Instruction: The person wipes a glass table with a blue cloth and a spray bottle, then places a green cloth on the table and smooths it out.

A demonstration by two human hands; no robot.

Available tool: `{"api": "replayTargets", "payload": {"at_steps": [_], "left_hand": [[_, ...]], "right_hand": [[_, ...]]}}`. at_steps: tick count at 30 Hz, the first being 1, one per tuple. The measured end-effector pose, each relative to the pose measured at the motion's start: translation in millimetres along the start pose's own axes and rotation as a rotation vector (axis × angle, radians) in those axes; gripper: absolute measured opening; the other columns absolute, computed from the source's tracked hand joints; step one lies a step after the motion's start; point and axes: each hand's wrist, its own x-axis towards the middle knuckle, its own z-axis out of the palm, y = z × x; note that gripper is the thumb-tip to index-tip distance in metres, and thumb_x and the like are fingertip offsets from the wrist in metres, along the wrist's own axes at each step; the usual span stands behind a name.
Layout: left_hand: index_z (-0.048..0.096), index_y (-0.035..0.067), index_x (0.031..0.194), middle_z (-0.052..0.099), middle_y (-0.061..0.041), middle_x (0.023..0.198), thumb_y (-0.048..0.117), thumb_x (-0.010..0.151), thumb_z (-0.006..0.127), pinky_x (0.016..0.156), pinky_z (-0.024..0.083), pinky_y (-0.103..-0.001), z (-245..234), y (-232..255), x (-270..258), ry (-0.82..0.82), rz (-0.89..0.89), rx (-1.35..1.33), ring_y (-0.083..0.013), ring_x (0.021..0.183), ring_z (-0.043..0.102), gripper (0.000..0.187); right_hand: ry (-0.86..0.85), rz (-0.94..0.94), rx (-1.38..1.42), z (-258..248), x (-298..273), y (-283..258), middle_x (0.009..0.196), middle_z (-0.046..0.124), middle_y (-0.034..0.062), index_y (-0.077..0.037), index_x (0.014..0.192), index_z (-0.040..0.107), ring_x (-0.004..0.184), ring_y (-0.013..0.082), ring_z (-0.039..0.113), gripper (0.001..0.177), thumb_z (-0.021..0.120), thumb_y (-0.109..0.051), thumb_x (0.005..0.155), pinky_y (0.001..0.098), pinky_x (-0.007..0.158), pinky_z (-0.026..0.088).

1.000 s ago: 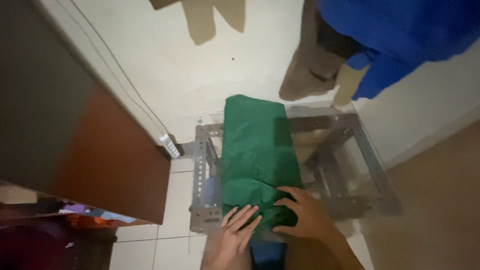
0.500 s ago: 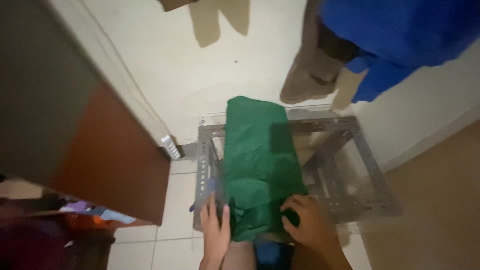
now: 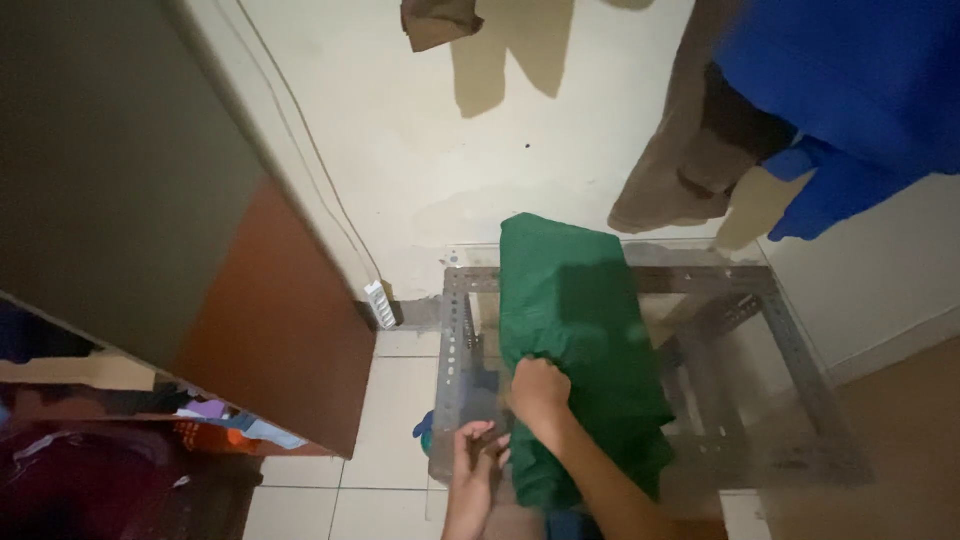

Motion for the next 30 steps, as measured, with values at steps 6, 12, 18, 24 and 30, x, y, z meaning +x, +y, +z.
{"api": "replayTargets", "payload": {"at_steps": [6,12,18,24,30], "left_hand": [[0.063,0.016,0.137,0.064,-0.001,0.146,0.035,0.1,0.053,0.121,0.033,-0.029,-3.7,27.5,-8.4,0.032,0.205,0.401,-0.0135,0.139,0.054,0.043],[0.056,0.01,0.144,0.054,-0.01,0.149,0.03,0.104,0.051,0.122,0.028,-0.036,62.5,55.9,-7.6,-0.211,0.67,0.667,-0.0211,0.143,0.046,0.045],[0.017,0.029,0.166,-0.002,-0.008,0.174,0.048,0.105,0.04,0.126,0.007,-0.054,131.5,61.0,-13.2,-0.457,0.332,1.36,-0.0321,0.159,0.001,0.067],[0.013,0.027,0.166,-0.002,-0.014,0.172,0.063,0.104,0.019,0.125,0.002,-0.054,124.5,13.8,6.7,-0.384,0.487,1.895,-0.0333,0.158,0.0,0.071],[0.013,0.033,0.165,-0.006,-0.007,0.173,0.065,0.104,0.027,0.127,0.004,-0.052,127.7,10.1,4.5,-0.316,0.436,1.931,-0.0295,0.159,-0.003,0.071]], "right_hand": [[0.237,-0.552,-0.065,131.0,171.7,120.9,0.142,0.057,0.025,-0.002,0.134,0.059,0.133,0.0378,0.054,0.047,0.037,-0.032,0.107,0.0486,0.12,0.035],[0.02,0.031,0.725,-54.8,39.4,248.4,0.151,0.053,0.0087,-0.021,0.135,0.065,0.137,0.0292,0.051,0.045,0.031,-0.034,0.107,0.05,0.114,0.038],[0.018,0.41,0.966,-30.4,-76.5,364.4,0.154,0.053,0.0104,-0.019,0.143,0.06,0.14,0.032,0.049,0.042,0.037,-0.031,0.109,0.0518,0.116,0.034],[-0.004,0.77,1.213,-90.9,-100.4,389.7,0.156,0.053,0.0121,-0.016,0.151,0.055,0.143,0.0349,0.047,0.043,0.043,-0.028,0.111,0.0536,0.119,0.031],[0.154,0.407,0.779,-170.0,-144.8,248.3,0.134,0.067,0.0017,-0.024,0.136,0.059,0.123,0.0192,0.066,0.043,0.065,-0.034,0.095,0.0409,0.111,0.048]]}}
